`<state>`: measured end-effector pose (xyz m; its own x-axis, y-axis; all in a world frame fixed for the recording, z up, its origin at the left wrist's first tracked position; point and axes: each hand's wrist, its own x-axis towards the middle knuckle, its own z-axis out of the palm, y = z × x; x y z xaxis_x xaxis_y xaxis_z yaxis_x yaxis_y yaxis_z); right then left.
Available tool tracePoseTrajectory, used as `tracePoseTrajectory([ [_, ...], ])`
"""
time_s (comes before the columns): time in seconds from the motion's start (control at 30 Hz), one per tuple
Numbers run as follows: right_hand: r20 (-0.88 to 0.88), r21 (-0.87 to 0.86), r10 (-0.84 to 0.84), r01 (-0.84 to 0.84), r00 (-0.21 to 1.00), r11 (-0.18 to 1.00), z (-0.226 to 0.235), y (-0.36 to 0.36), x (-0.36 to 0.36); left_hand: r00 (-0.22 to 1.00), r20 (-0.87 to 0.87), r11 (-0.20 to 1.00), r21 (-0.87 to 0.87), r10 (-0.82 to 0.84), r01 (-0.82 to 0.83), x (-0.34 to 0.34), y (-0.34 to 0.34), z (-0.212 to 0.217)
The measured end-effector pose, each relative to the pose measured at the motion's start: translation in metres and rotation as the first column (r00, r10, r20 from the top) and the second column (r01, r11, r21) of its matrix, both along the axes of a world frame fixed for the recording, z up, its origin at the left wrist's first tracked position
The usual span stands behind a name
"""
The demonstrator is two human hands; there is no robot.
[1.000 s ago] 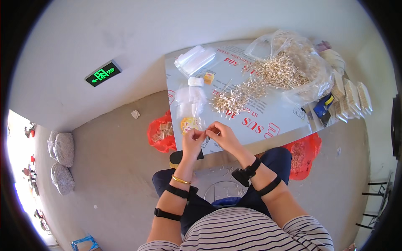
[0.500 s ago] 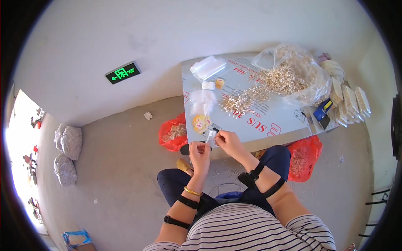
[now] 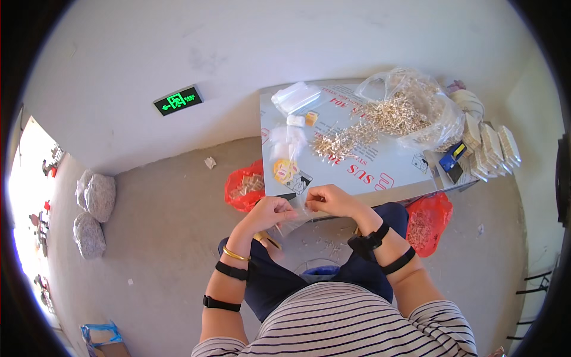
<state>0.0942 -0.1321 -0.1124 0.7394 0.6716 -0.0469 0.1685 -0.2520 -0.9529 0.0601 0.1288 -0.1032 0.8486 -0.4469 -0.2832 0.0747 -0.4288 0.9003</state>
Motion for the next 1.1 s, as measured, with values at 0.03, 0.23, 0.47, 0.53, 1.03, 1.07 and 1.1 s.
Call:
tracePoseTrajectory([
  [0.03, 0.076, -0.028, -0.015, 0.018, 0.997, 0.999, 0.0, 0.002, -0.003, 1.0, -0.003, 1.0, -0.013, 0.019, -0.019, -0.002, 0.005, -0.001],
  [0.23, 0.135, 0.02, -0.213, 0.212, 0.968, 0.977, 0.002, 0.013, -0.001, 0.961, 0.126, 0.962, 0.092, 0.246, -0.258, -0.002, 0.048, 0.02],
  [0.47, -0.044, 0.118, -0.156, 0.16, 0.987, 0.98, 0.008, 0.021, 0.0, 0.46, 0.881, 0.903, 0.105, 0.109, -0.415, -0.031, -0.006, 0.035],
  [0.53, -0.086, 0.097, -0.083, 0.091, 0.993, 0.991, 0.008, 0.027, -0.002, 0.488, 0.873, 0.909, 0.201, 0.003, -0.365, -0.034, -0.019, 0.036],
  [1.03, -0.239, 0.093, -0.109, 0.134, 0.965, 0.987, -0.03, 0.048, -0.006, 0.608, 0.774, 0.934, 0.327, -0.177, -0.144, -0.022, 0.005, 0.012],
  [1.07, -0.243, 0.051, -0.1, 0.116, 0.965, 0.992, -0.033, 0.049, -0.005, 0.614, 0.769, 0.93, 0.336, -0.18, -0.148, -0.022, 0.007, 0.009],
  [1.1, -0.244, -0.008, -0.101, 0.102, 0.964, 0.995, -0.037, 0.051, -0.005, 0.622, 0.759, 0.925, 0.353, -0.195, -0.142, -0.022, 0.009, 0.007],
])
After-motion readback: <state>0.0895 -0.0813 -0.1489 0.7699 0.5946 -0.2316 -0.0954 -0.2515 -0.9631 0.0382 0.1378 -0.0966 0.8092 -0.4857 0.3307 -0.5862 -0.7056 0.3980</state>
